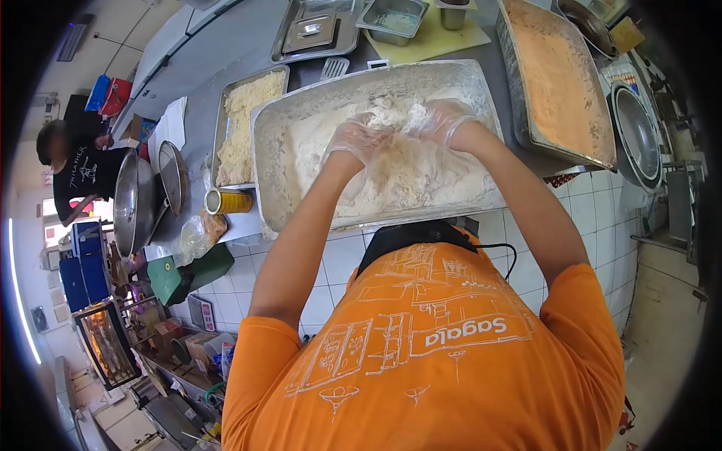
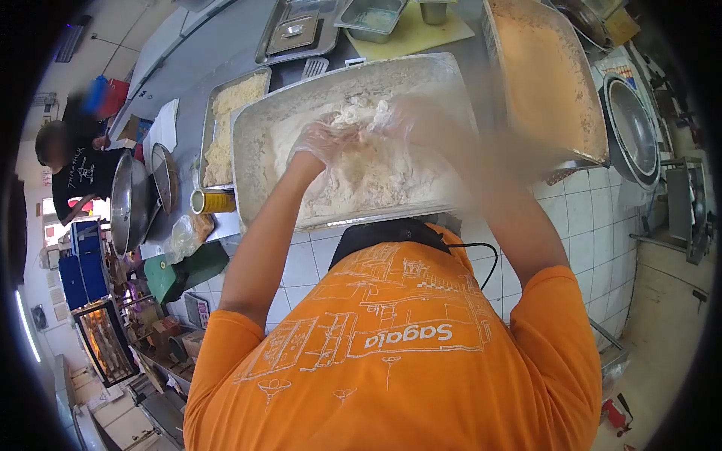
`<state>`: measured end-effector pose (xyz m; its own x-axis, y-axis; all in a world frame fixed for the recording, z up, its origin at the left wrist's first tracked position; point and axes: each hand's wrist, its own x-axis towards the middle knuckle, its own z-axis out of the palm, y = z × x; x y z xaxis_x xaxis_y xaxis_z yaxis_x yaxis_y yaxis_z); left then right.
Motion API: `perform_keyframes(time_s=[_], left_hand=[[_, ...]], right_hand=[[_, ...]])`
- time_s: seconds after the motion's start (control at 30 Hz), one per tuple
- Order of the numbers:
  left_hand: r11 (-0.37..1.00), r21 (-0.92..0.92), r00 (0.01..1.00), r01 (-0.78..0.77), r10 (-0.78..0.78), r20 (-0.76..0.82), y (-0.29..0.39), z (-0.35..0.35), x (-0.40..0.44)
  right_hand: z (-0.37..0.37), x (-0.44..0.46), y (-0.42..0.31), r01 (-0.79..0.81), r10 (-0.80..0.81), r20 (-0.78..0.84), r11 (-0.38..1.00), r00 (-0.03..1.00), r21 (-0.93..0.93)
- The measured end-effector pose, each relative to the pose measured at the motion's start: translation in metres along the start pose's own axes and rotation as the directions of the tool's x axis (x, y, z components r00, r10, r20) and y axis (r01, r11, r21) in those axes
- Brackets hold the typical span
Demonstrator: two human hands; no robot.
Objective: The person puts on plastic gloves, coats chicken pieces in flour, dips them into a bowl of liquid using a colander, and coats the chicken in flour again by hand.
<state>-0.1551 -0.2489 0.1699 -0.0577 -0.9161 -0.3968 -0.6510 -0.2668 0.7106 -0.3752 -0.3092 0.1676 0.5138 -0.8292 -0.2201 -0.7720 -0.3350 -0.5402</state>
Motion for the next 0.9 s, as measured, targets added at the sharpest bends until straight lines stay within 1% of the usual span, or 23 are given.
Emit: perform_keyframes(time_s=[0.07, 0.1, 0.17, 0.23, 0.27, 0.3, 0.33, 0.37, 0.4, 0.43, 0.5, 0.53, 0.57, 0.6, 0.63, 0.67, 0.7, 0.73, 0.8, 0.83, 0.87, 0.9], left_hand=[[0.973, -0.211, 0.995, 0.097, -0.098, 0.003, 0.008, 0.006, -0.001], [0.972, -0.211, 0.994, 0.104, -0.098, 0.040, 0.010, 0.007, -0.003], [0.970, -0.212, 0.989, 0.121, -0.099, 0.113, 0.026, 0.002, -0.017], [0.954, -0.278, 0.988, -0.107, 0.135, 0.081, 0.003, 0.001, -0.017], [0.925, -0.306, 0.966, -0.223, 0.252, 0.057, -0.012, 0.000, -0.016], [0.919, -0.370, 0.976, -0.138, 0.190, 0.108, -0.029, 0.000, -0.014], [0.903, -0.427, 0.978, -0.047, 0.129, 0.165, -0.048, 0.001, -0.013], [0.878, -0.476, 0.972, 0.044, 0.073, 0.225, -0.059, 0.000, -0.012], [0.996, -0.026, 0.973, 0.085, -0.077, 0.219, -0.062, -0.004, -0.014], [0.894, 0.427, 0.967, 0.132, -0.210, 0.141, -0.065, -0.010, -0.015], [0.787, 0.612, 0.937, 0.074, -0.264, 0.227, -0.116, -0.011, -0.010], [0.825, 0.564, 0.964, -0.043, -0.115, 0.241, -0.131, -0.006, -0.008], [0.841, 0.517, 0.969, -0.163, 0.039, 0.243, -0.144, 0.004, -0.007], [0.838, 0.469, 0.954, -0.279, 0.184, 0.238, -0.161, 0.020, -0.005], [0.961, 0.236, 0.948, -0.148, 0.069, 0.311, -0.140, 0.020, -0.010], [0.962, -0.169, 0.909, 0.214, -0.133, 0.396, -0.114, 0.024, -0.009], [0.715, -0.482, 0.839, 0.507, -0.281, 0.466, -0.091, 0.032, -0.005], [0.474, -0.622, 0.781, 0.624, -0.353, 0.515, -0.076, 0.041, 0.002], [0.550, -0.656, 0.856, 0.517, -0.327, 0.400, -0.069, 0.054, 0.015], [0.585, -0.666, 0.886, 0.463, -0.309, 0.344, -0.066, 0.058, 0.020], [0.658, -0.682, 0.946, 0.319, -0.178, 0.271, -0.065, 0.053, 0.011], [0.883, -0.430, 0.967, 0.188, -0.089, 0.240, -0.063, 0.046, 0.007]], right_hand=[[0.006, 0.007, 0.011, 0.110, -0.107, -0.039, 0.992, 0.993, 0.066], [0.008, 0.006, 0.019, 0.169, -0.169, -0.039, 0.986, 0.985, -0.014], [-0.019, -0.012, -0.002, 0.284, -0.292, -0.024, 0.943, 0.956, -0.171], [-0.035, -0.016, -0.015, 0.188, -0.183, 0.060, 0.977, 0.981, -0.098], [-0.029, -0.005, -0.003, 0.141, -0.140, 0.069, 0.990, 0.988, -0.005], [-0.023, 0.006, 0.010, 0.090, -0.097, 0.079, 0.992, 0.992, 0.087], [0.009, 0.042, 0.058, 0.042, -0.059, 0.062, 0.969, 0.996, 0.242], [0.024, 0.055, 0.072, 0.007, -0.024, 0.055, 0.956, 0.998, 0.293], [0.038, 0.066, 0.085, -0.026, 0.010, 0.047, 0.939, 0.999, 0.343], [0.044, 0.069, 0.075, -0.047, 0.036, 0.042, 0.955, 0.998, 0.294], [0.064, 0.069, 0.052, -0.080, 0.077, 0.027, 0.990, 0.997, 0.119], [0.081, 0.064, 0.038, -0.092, 0.092, 0.005, 0.996, 0.996, -0.003], [0.089, 0.062, 0.028, -0.104, 0.102, -0.022, 0.987, 0.994, -0.126], [0.090, 0.063, 0.019, -0.137, 0.138, 0.036, 0.990, 0.990, -0.036], [0.095, 0.061, 0.011, -0.180, 0.173, 0.105, 0.982, 0.979, 0.054], [0.099, 0.061, 0.004, -0.232, 0.207, 0.173, 0.962, 0.963, 0.143], [0.104, 0.064, 0.004, -0.309, 0.233, 0.270, 0.907, 0.934, 0.286], [0.112, 0.068, 0.011, -0.393, 0.246, 0.366, 0.823, 0.898, 0.411], [0.099, 0.069, 0.012, -0.461, 0.193, 0.473, 0.693, 0.859, 0.555], [0.080, 0.061, 0.004, -0.447, 0.143, 0.488, 0.670, 0.861, 0.593], [0.068, 0.055, 0.000, -0.440, 0.093, 0.505, 0.640, 0.858, 0.630], [0.064, 0.050, 0.006, -0.348, 0.070, 0.413, 0.676, 0.908, 0.649]])
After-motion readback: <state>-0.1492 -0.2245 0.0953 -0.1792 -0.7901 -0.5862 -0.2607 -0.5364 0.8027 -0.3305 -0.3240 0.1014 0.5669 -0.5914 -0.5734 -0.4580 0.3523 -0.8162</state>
